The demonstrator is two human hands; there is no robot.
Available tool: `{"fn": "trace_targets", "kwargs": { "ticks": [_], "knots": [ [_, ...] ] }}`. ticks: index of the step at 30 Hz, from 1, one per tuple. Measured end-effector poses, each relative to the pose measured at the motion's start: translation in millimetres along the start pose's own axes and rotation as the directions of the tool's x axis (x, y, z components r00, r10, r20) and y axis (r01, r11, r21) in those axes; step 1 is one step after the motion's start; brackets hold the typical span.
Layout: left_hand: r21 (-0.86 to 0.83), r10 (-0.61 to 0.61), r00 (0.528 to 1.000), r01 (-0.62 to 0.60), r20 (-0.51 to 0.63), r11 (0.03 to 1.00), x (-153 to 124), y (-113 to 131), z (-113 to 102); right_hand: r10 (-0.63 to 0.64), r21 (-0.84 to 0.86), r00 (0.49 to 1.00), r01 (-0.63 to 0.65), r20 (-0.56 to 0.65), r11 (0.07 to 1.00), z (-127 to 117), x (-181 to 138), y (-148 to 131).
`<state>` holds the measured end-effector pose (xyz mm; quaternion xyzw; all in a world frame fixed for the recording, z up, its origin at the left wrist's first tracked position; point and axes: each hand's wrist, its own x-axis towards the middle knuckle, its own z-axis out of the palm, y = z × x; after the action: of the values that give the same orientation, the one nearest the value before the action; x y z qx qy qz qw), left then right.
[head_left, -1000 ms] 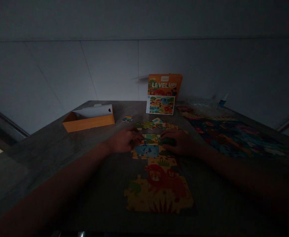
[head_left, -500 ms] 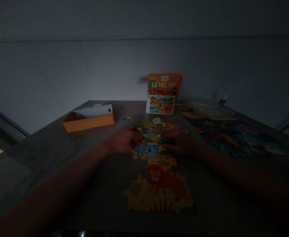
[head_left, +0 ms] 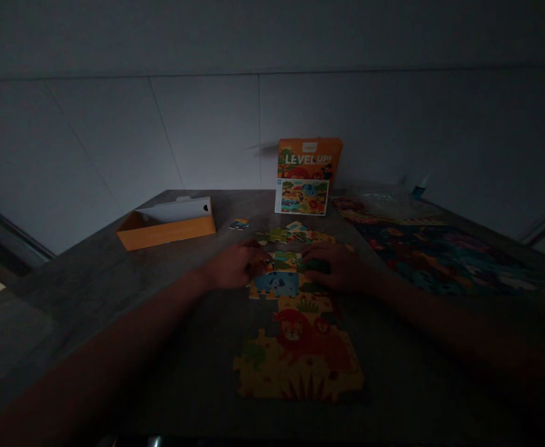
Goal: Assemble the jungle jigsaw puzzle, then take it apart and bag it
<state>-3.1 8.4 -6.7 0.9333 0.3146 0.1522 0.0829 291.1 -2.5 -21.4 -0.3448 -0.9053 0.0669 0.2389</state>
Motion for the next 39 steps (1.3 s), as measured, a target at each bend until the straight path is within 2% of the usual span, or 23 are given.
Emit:
{"fn": "trace_targets", "kwargs": {
  "ticks": [20,28,30,32,35,37,39],
  "knots": [
    [0.018,0.017,0.999,-0.018,0.031,1.0,0,5,-6,0.012,0.041,1.0,-0.012,0.001,0.999,0,1,-4],
    [0.03,0.024,0.999,-0.026,0.049,0.999,0,4,-7,-0.012,-0.008,1.0,0.012,0.015,1.0,4,0,-5],
    [0.03,-0.001,1.0,0.0,0.03,1.0,0,4,-7,-0.024,-0.044,1.0,0.024,-0.018,0.999,3,0,-9],
    [0.02,-0.076,0.997,0.077,-0.011,0.997,0,4,-8,0.003,-0.098,0.995,-0.013,-0.104,0.995,1,1,-14],
    [0.004,-0.232,0.971,0.233,-0.059,0.972,0,5,-10,0.127,-0.183,0.962,-0.173,-0.24,0.968,-3,3,-21],
    [0.012,-0.296,0.954,0.297,-0.048,0.955,1,5,-11,0.209,-0.234,0.943,-0.271,-0.258,0.934,-4,3,-23],
    [0.029,-0.316,0.948,0.317,-0.028,0.948,2,6,-12,0.249,-0.276,0.938,-0.313,-0.242,0.909,-4,3,-23]
  ]
}}
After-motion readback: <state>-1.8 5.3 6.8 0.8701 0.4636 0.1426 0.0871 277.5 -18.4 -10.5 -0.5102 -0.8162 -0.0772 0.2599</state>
